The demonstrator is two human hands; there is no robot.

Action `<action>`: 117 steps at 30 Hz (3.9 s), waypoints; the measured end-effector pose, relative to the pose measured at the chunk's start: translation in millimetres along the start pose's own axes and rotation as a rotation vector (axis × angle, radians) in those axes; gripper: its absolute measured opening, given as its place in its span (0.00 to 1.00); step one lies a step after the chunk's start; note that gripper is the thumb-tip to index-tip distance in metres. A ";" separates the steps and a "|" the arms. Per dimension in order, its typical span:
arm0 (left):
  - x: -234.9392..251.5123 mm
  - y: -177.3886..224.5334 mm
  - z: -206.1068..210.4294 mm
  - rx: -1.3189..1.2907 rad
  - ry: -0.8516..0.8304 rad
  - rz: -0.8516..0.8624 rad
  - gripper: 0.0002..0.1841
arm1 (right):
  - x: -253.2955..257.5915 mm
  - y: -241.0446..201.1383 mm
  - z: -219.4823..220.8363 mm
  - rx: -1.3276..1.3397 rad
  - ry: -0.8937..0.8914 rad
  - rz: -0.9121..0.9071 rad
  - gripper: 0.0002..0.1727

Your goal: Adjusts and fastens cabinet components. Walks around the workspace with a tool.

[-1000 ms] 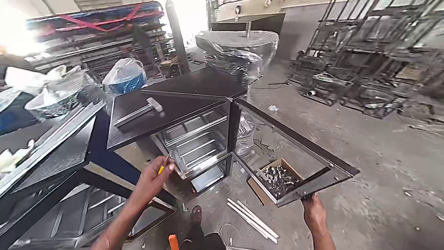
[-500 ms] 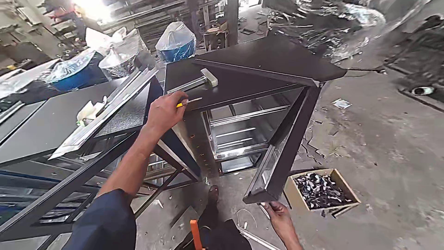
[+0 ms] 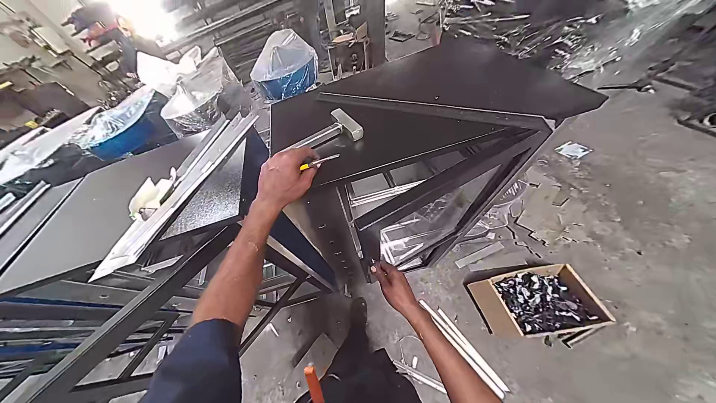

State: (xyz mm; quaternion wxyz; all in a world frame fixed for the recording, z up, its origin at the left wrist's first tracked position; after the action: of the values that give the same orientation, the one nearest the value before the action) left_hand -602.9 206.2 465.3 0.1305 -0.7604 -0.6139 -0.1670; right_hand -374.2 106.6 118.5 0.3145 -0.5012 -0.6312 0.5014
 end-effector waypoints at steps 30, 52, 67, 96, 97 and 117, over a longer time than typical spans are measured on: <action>-6.0 3.8 -0.9 0.038 0.022 0.030 0.11 | 55.2 -12.3 16.2 -0.028 0.150 -0.142 0.18; -7.4 5.5 1.4 0.055 0.017 0.081 0.16 | 88.1 -14.9 23.7 0.099 0.188 -0.115 0.18; -2.1 0.8 4.9 0.034 0.002 0.068 0.16 | 11.2 -10.2 5.4 0.005 0.241 -0.219 0.16; -2.6 -3.7 9.3 0.111 -0.009 0.046 0.17 | 75.6 -14.6 28.1 0.173 0.270 -0.179 0.19; -2.8 -2.9 9.1 0.115 -0.011 0.043 0.17 | 75.8 -14.4 27.7 0.187 0.276 -0.179 0.18; -2.4 -2.7 10.1 0.120 -0.015 0.040 0.16 | 37.6 -9.8 16.3 0.127 0.308 -0.173 0.15</action>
State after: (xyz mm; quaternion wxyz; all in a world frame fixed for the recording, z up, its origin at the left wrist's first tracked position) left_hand -605.1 208.7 455.0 0.1748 -0.7646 -0.6084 -0.1215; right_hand -403.2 137.1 118.9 0.4805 -0.4950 -0.5834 0.4285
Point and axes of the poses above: each hand's wrist, its own x-axis towards the middle knuckle, its own z-axis out of the palm, y = z × x, the point moved 10 cm from there along x, towards the middle knuckle, and after that the axes turned 8 degrees about x, right-handed, at the moved point
